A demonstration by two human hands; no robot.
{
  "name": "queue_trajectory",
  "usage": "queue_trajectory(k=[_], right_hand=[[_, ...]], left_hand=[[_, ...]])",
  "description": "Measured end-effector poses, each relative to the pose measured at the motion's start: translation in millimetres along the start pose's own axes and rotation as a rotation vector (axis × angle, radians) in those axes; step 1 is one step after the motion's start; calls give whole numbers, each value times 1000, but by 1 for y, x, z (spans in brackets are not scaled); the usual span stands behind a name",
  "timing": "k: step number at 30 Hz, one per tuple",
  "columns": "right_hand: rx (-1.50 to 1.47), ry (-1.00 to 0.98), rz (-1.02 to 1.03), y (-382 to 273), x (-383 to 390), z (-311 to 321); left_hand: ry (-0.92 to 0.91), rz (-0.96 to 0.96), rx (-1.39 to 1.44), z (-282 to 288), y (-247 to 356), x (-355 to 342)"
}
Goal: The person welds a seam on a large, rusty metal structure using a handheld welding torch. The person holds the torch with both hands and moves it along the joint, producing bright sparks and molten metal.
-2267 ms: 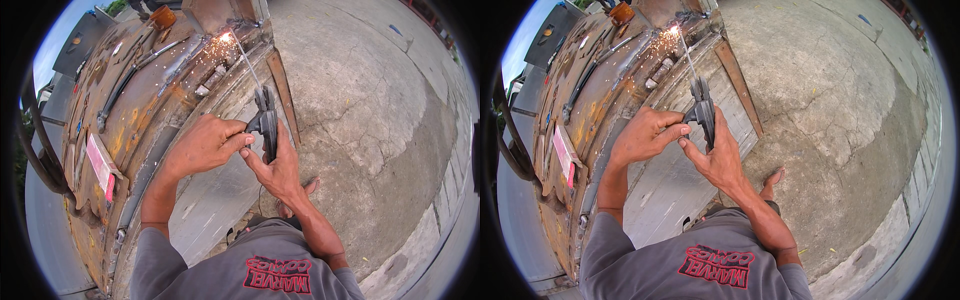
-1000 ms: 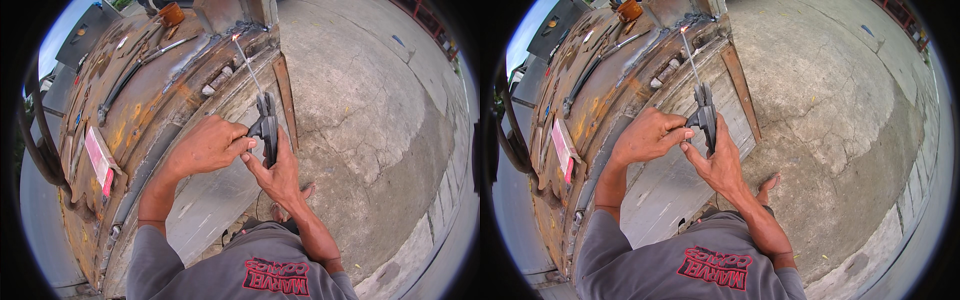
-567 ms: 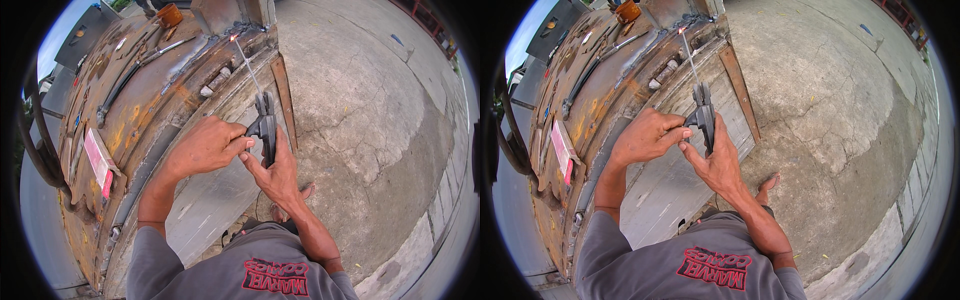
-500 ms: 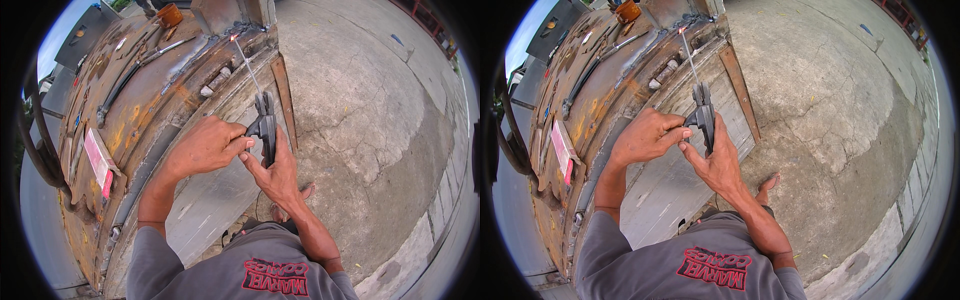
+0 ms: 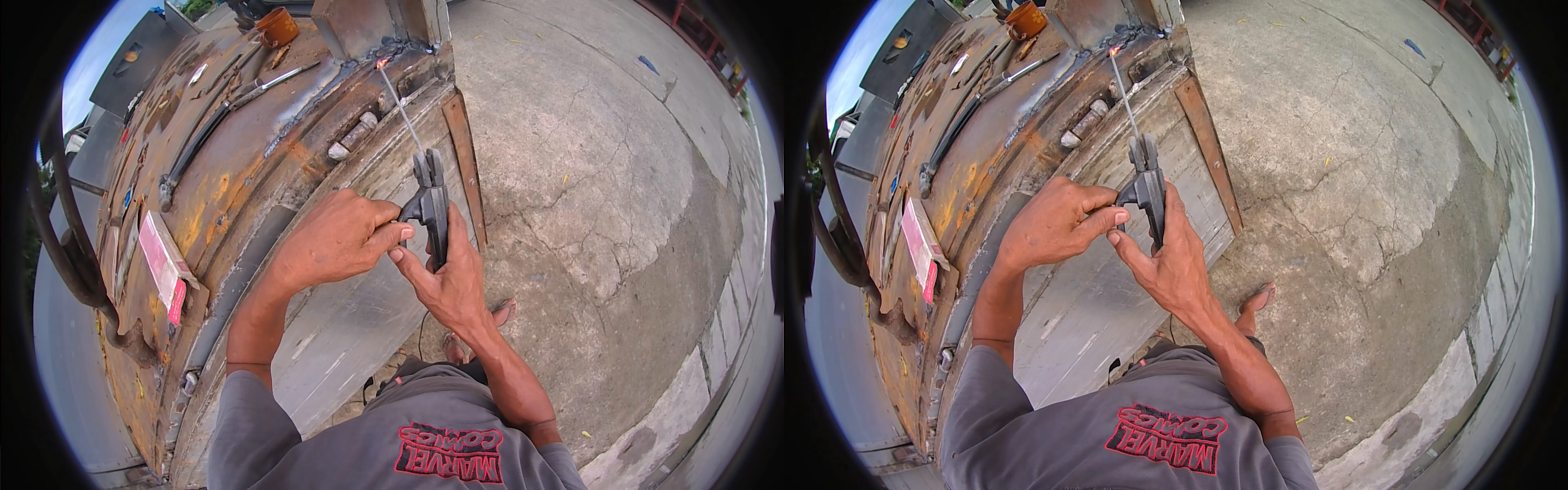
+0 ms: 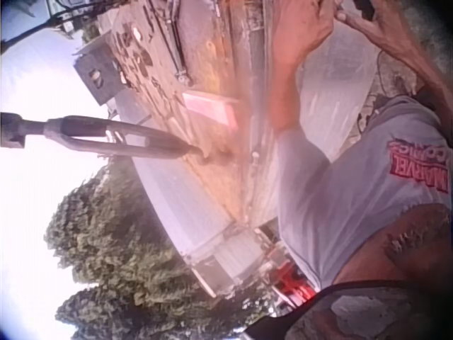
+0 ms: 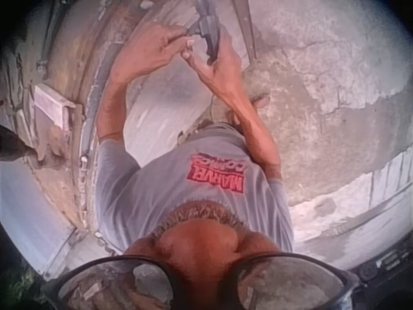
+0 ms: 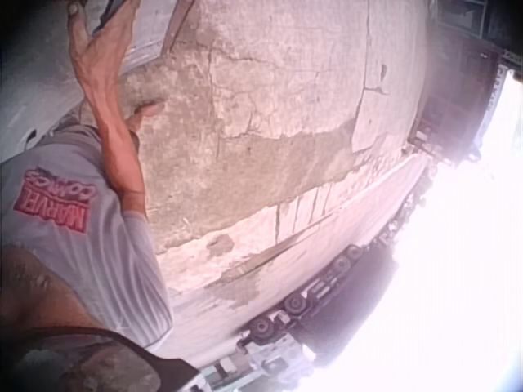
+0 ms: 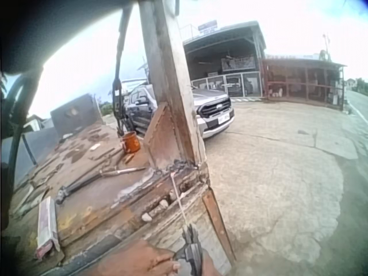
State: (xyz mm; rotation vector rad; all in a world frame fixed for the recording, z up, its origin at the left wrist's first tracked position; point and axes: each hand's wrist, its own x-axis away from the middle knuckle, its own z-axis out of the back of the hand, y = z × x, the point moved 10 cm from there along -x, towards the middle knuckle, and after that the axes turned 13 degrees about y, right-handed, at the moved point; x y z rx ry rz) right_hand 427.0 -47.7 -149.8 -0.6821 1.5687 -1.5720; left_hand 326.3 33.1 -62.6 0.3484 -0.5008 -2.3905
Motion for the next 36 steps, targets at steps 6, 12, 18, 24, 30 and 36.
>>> queue_trajectory(k=[6, 12, 18, 24, 30, 36], right_hand=[[-6, 18, 60, -2, -2, -2], [-17, -3, 24, -3, -3, -2], [11, -8, 44, -2, -4, -2], [12, -2, 42, -3, -3, -3], [-18, -22, 22, -8, 5, 1], [97, 7, 55, -32, 10, 13]], left_hand=[[15, -17, -5, 0, -2, -1], [0, 7, -13, -1, -4, -1], [12, -6, -12, 0, -4, -2], [-15, 33, 7, 0, -2, -1], [19, -43, 118, 3, 5, 4], [38, -116, 120, 17, 18, 7]])
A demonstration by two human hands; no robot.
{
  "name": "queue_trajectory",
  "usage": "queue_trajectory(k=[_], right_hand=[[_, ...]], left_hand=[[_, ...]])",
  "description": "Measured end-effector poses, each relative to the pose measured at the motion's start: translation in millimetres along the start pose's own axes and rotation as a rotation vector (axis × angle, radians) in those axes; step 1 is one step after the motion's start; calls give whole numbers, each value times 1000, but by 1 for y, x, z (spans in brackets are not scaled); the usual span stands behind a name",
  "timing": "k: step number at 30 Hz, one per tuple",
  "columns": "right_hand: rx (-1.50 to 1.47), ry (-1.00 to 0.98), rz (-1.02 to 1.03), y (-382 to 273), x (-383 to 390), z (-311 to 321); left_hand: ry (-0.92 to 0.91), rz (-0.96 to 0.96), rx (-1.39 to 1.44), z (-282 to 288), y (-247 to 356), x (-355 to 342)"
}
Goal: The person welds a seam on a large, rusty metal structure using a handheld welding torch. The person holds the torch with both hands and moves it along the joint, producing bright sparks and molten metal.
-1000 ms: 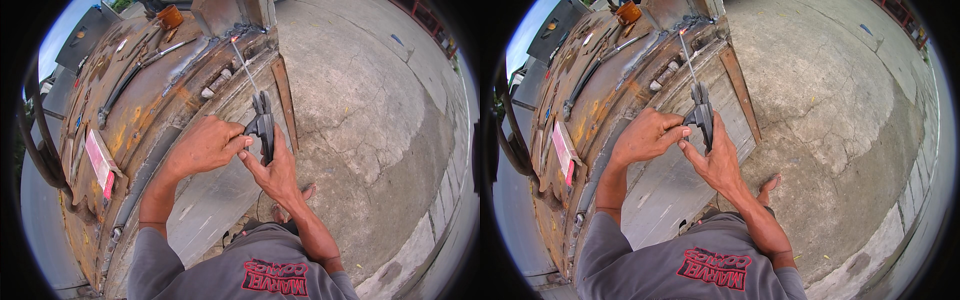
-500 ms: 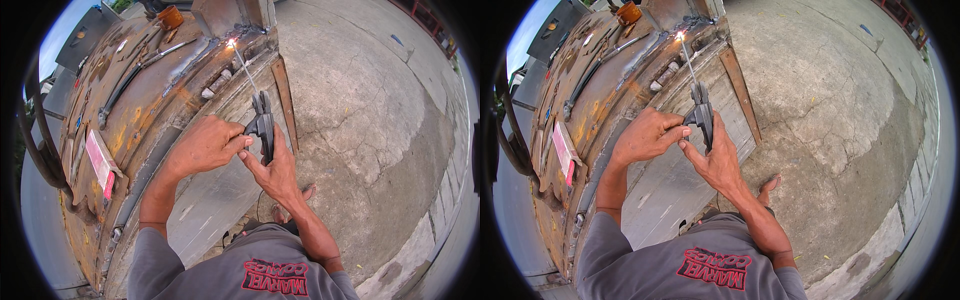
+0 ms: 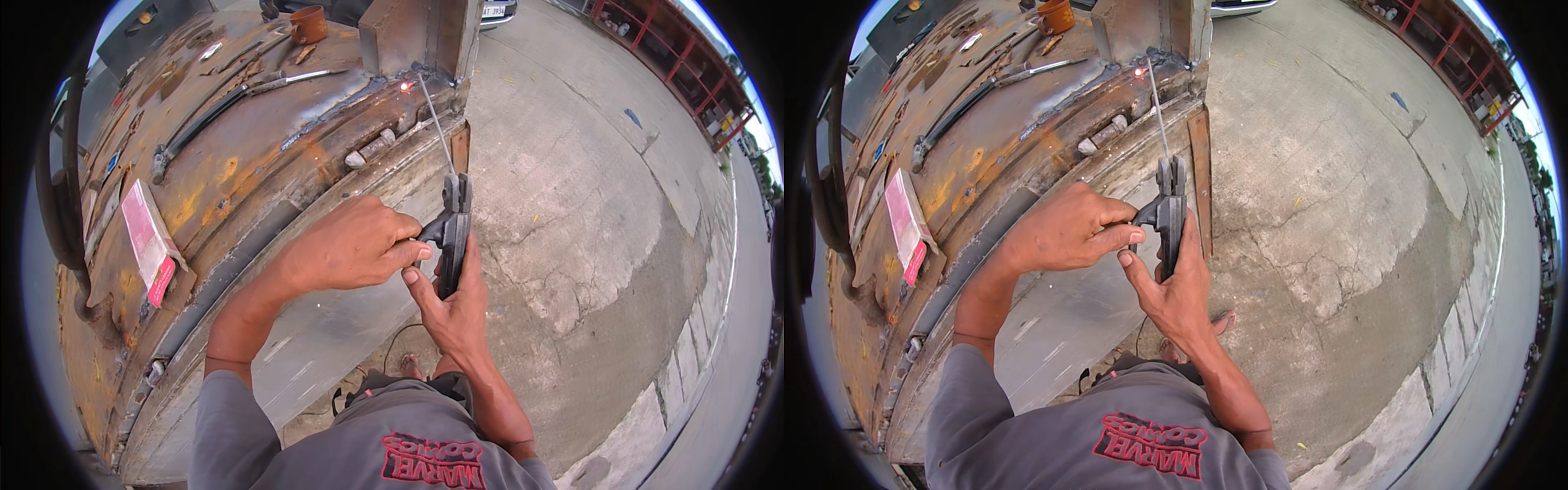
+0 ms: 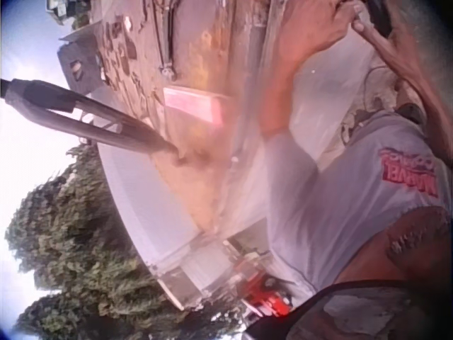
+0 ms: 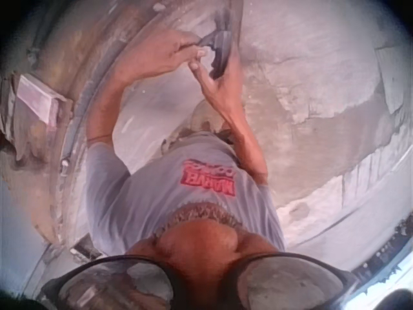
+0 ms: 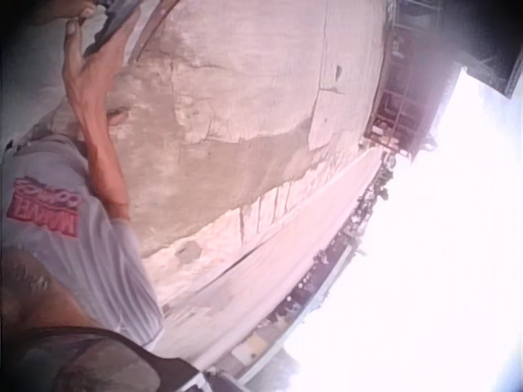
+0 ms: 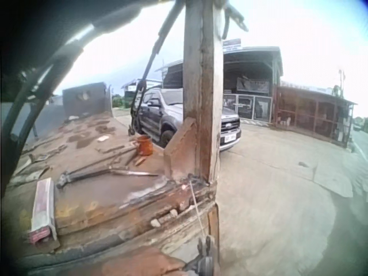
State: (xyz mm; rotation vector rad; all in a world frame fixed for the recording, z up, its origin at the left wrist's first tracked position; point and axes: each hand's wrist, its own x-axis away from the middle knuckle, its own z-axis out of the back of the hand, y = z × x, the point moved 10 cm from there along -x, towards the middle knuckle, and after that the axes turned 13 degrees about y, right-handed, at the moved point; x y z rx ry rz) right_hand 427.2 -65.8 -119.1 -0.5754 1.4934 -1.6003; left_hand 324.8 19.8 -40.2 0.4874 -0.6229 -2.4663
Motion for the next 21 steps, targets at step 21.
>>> queue_trajectory(k=[21], right_hand=[[130, -128, 111, -60, -19, 13]], left_hand=[[93, 54, 409, 38, -11, -4]])
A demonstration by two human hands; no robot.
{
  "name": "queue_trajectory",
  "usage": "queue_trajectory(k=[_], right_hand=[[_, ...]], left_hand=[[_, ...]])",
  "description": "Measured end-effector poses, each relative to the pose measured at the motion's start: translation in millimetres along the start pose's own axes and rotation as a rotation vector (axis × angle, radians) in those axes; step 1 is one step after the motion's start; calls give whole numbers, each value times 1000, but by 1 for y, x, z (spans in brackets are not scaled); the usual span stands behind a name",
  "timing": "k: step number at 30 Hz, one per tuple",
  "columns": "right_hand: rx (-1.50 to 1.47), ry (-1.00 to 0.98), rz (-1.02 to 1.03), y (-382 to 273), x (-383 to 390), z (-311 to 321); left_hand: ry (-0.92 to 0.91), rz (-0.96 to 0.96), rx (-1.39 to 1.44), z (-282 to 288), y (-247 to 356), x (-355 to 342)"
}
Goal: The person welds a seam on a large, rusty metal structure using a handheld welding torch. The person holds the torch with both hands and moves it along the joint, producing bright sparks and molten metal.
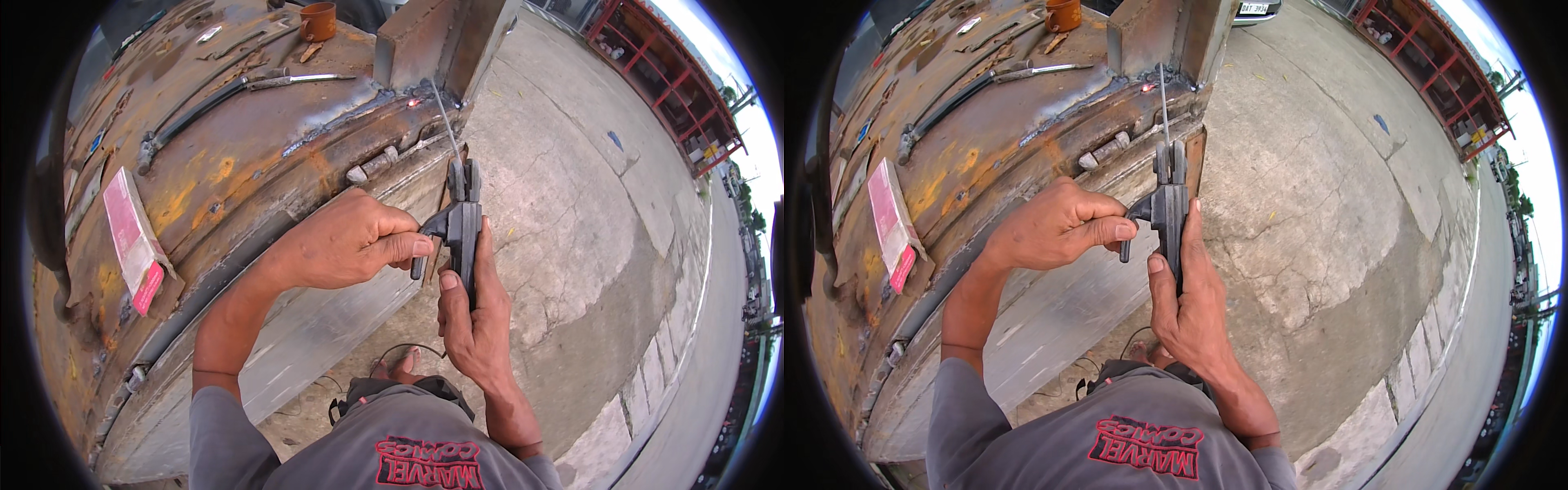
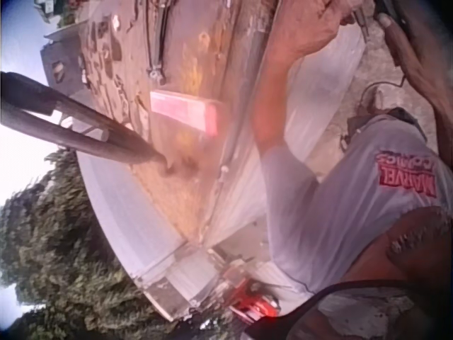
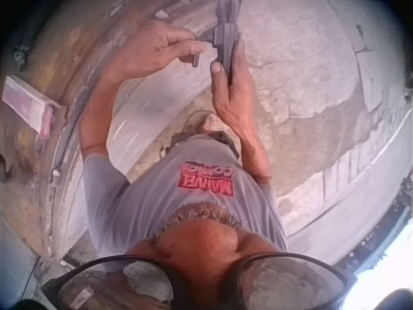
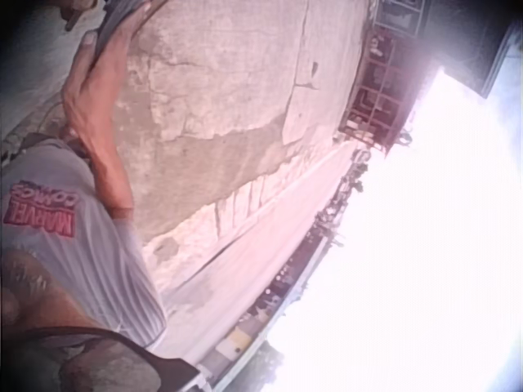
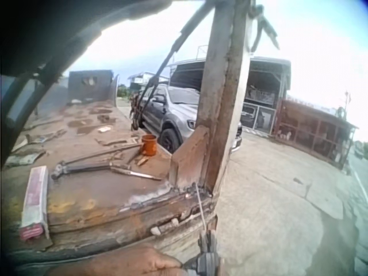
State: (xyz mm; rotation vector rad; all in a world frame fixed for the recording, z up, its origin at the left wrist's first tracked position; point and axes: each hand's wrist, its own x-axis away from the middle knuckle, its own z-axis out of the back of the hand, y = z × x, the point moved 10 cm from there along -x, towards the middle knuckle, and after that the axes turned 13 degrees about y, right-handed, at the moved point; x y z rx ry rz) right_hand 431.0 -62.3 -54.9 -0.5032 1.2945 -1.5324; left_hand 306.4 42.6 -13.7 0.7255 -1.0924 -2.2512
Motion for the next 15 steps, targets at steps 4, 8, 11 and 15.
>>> queue_trajectory(k=[4, 8, 11, 15], right_hand=[[63, -18, 40, 6, -7, -1], [61, -23, 83, 4, -15, -2], [49, -36, 78, 2, -17, -3], [56, -51, 83, 4, -21, -4]], left_hand=[[19, 1, -63, 0, -8, -3], [19, 70, -87, 0, -15, -4], [25, 58, -88, 0, -17, -4], [33, 48, -111, 0, -18, -4]])
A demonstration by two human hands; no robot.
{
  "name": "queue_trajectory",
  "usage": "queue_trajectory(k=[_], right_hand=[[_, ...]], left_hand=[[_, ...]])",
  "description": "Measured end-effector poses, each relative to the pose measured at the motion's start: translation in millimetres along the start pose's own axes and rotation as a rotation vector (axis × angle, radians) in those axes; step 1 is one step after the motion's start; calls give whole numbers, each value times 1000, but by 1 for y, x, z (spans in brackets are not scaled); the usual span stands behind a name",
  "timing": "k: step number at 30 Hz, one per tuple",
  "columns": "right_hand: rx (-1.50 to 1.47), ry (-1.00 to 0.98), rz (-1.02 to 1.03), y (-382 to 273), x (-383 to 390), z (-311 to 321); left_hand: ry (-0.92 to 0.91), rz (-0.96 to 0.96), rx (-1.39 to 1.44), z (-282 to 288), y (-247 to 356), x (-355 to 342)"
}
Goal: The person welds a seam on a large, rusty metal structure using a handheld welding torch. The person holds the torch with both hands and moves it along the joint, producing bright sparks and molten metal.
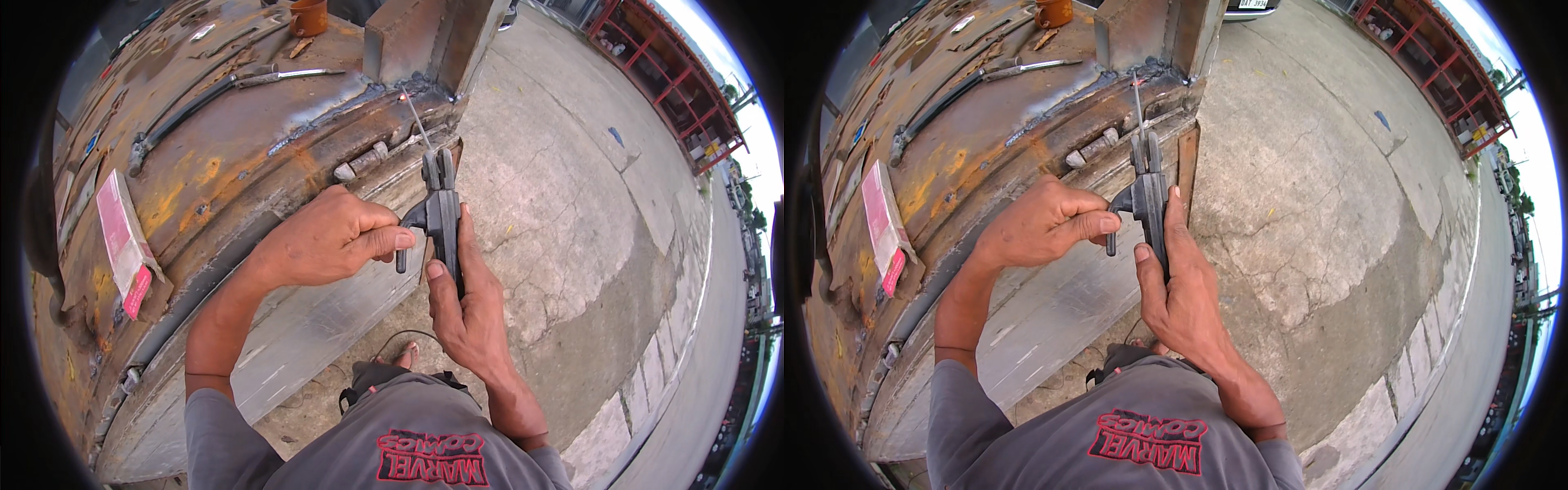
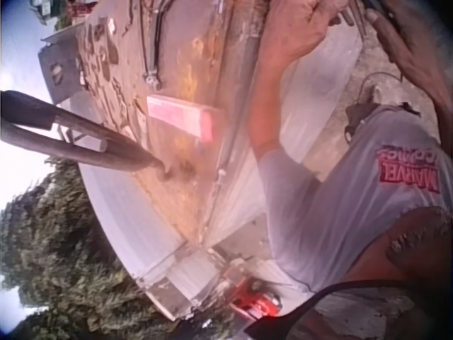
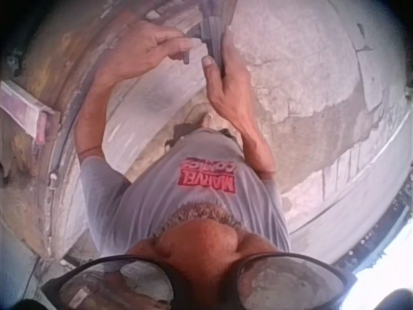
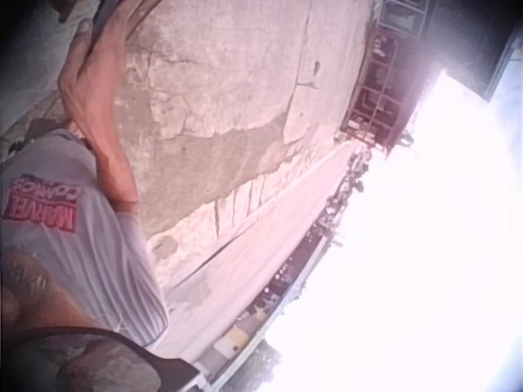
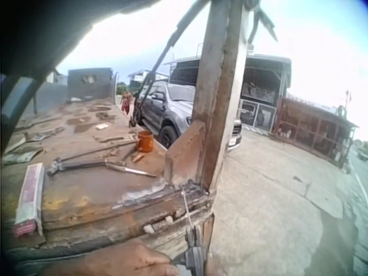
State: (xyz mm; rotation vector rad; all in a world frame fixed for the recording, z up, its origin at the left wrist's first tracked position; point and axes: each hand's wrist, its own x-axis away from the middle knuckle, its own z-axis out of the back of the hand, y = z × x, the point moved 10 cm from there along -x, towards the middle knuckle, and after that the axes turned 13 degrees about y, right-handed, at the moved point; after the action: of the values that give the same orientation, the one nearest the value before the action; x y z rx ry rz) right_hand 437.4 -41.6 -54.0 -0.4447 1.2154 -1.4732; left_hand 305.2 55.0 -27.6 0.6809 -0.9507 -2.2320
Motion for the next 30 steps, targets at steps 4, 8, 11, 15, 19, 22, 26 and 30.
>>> queue_trajectory(k=[4, 8, 11, 15, 19, 22, 26, 30], right_hand=[[2, 2, 3, 4, -2, -3], [11, 0, 23, 5, -2, -5], [-45, -34, -37, 0, -4, -5], [-45, -45, -29, -4, -5, -5], [-49, -67, -52, -5, -5, -6], [-59, -69, -62, -4, -6, -6], [-58, -59, -16, -5, -7, -6], [-64, -43, -7, -4, -6, -5]], left_hand=[[29, 20, 5, -2, -7, -2], [47, 40, 38, -2, -10, -1], [35, 38, 28, 0, -9, -1], [34, 21, 16, 2, -3, -1], [31, 53, 40, 3, -4, 0], [28, 63, 45, 3, -4, -2], [47, 67, 64, 3, -5, -1], [30, 43, 33, 1, -5, -1]])
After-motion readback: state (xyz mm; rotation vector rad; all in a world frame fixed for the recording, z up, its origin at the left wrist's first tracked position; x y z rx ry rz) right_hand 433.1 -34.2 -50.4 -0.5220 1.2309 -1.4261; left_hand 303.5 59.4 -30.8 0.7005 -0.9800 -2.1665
